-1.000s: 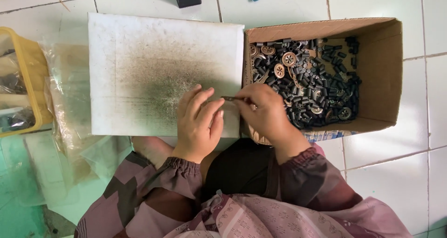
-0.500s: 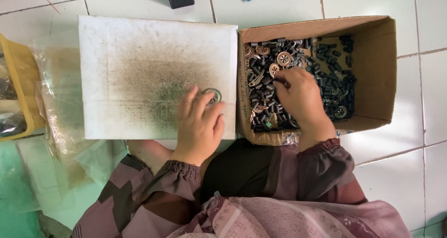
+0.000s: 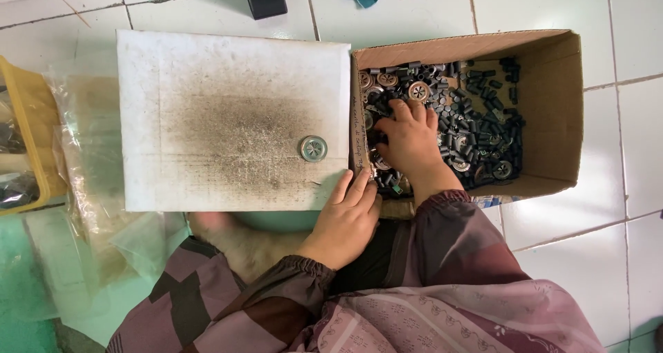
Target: The person selects several buttons from a cardboard box and places them onto a white surface. They then open a small plastic bag, place the buttons inside, and seal the bag.
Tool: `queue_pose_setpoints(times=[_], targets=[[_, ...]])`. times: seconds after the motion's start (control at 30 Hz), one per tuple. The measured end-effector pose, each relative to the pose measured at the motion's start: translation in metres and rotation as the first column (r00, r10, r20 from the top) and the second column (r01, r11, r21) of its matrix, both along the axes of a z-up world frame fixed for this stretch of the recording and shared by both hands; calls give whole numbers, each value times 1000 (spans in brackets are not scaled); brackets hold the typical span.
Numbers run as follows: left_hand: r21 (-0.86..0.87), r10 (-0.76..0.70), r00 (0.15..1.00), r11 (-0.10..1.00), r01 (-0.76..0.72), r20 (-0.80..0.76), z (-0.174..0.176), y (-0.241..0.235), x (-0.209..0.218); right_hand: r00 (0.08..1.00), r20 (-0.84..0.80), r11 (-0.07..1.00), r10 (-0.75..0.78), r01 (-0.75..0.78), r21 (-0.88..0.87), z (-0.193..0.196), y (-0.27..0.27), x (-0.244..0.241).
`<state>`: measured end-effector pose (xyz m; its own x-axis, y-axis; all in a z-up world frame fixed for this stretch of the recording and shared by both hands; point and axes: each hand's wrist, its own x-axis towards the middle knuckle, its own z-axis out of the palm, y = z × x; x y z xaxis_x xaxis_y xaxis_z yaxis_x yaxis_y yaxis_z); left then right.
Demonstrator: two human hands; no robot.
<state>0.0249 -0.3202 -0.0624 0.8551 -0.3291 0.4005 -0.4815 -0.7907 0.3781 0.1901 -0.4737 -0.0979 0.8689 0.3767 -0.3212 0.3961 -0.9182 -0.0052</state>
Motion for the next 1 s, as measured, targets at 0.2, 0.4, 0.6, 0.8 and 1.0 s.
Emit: queue_pose_setpoints(times=[0.2, 0.4, 0.6, 0.8, 1.0], targets=[[-28, -7, 1000, 1000, 8, 6, 4, 3, 1, 953, 75, 952, -294, 299, -67, 1, -44, 15], [-27, -4, 1000, 1000, 4, -14, -3, -1, 1, 934, 331, 982, -135, 82, 168, 6, -21, 16], [2, -15, 1000, 1000, 15, -4, -13, -1, 2, 980, 197, 978, 20, -61, 200, -21, 27, -3], [-68, 11, 999, 998, -9, 30, -7, -1, 5, 982, 183, 970, -49, 4, 242, -31, 16, 2], [-93, 33, 998, 995, -28, 55, -2, 1, 7, 992, 61, 978, -106, 93, 188, -21, 15, 6]])
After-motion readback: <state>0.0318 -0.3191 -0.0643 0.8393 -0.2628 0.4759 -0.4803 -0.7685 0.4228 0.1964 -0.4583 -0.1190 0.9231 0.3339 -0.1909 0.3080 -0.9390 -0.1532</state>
